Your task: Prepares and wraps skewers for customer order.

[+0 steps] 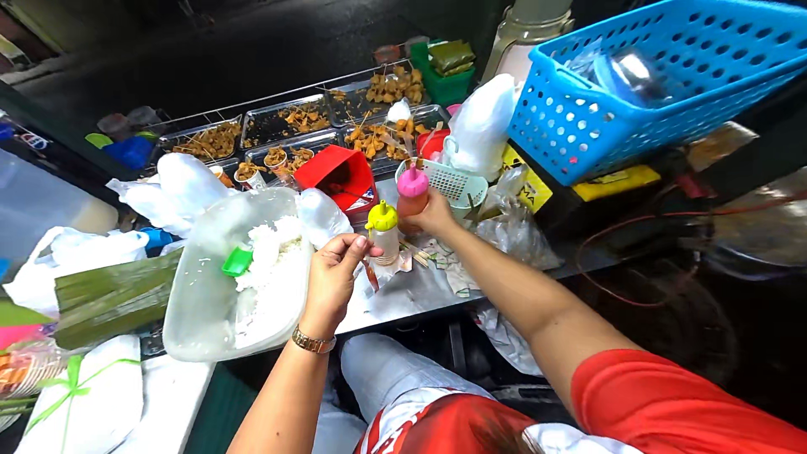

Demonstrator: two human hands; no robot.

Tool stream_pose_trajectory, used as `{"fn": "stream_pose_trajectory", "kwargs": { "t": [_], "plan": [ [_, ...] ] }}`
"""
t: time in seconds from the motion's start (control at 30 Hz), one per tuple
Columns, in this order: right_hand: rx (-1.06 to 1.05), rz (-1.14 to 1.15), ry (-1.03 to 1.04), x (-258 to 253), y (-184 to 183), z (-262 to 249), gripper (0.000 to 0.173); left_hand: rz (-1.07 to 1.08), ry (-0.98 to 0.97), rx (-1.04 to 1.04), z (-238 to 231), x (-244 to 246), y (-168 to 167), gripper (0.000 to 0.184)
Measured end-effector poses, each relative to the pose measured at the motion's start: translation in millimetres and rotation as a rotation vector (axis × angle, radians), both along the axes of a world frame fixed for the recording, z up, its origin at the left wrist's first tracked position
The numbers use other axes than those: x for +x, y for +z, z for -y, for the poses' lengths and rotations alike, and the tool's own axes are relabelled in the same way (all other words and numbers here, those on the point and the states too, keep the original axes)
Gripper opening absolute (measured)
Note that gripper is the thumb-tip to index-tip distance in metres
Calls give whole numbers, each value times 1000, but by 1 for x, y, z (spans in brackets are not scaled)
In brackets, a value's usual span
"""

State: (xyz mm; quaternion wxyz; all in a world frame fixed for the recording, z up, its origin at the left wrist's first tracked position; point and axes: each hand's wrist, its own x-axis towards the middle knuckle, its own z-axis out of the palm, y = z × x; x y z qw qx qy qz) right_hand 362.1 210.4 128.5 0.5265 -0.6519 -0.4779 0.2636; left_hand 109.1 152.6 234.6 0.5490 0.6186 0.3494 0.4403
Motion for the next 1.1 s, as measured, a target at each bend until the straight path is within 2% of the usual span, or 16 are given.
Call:
{"fn": "stream_pose_trajectory", "kwargs": {
  "t": [0.07,0.13,0.17,0.23,0.27,0.3,0.33,0.4,0.47,0.5,0.57,0.67,0.73,0.8,0.97,1.1],
  "plan": [
    [-17,74,-31,-10,-10,-10,71,45,11,2,0,2,-1,22],
    [-130,179,-16,-11,-7,-12,72,105,16,7,0,3,-4,24],
    [-240,267,1,-11,3,-8,72,139,15,11,0,3,-7,24],
    [-455,424,42,-10,36,10,54,191,28,19,-1,5,-10,25],
    [-475,449,55,-10,54,26,43,217,35,13,-1,7,-12,26],
    [-400,453,67,-12,69,43,39,241,42,-5,0,11,-12,26],
    [-218,421,77,-17,78,62,36,251,44,-32,1,14,-13,29],
    [196,209,187,-39,80,85,30,236,14,-117,3,24,-11,37],
    [347,6,363,-70,79,93,30,196,-13,-191,9,34,-8,43],
    [372,-61,395,-85,77,93,26,166,-3,-210,13,38,-8,46],
    [366,-194,328,-105,76,92,16,144,-5,-190,16,39,-10,41],
    [260,-561,301,-116,81,90,24,117,-101,-47,18,28,-17,27],
    [252,-689,301,-116,89,91,26,133,-138,-19,24,22,-20,20],
    [269,-746,303,-112,99,92,29,165,-164,-12,28,16,-23,11],
    [332,-809,241,-98,107,93,30,167,-233,33,40,0,-42,22],
    [276,-791,180,-99,83,85,26,147,-167,-9,43,-19,-60,28]
  ]
}}
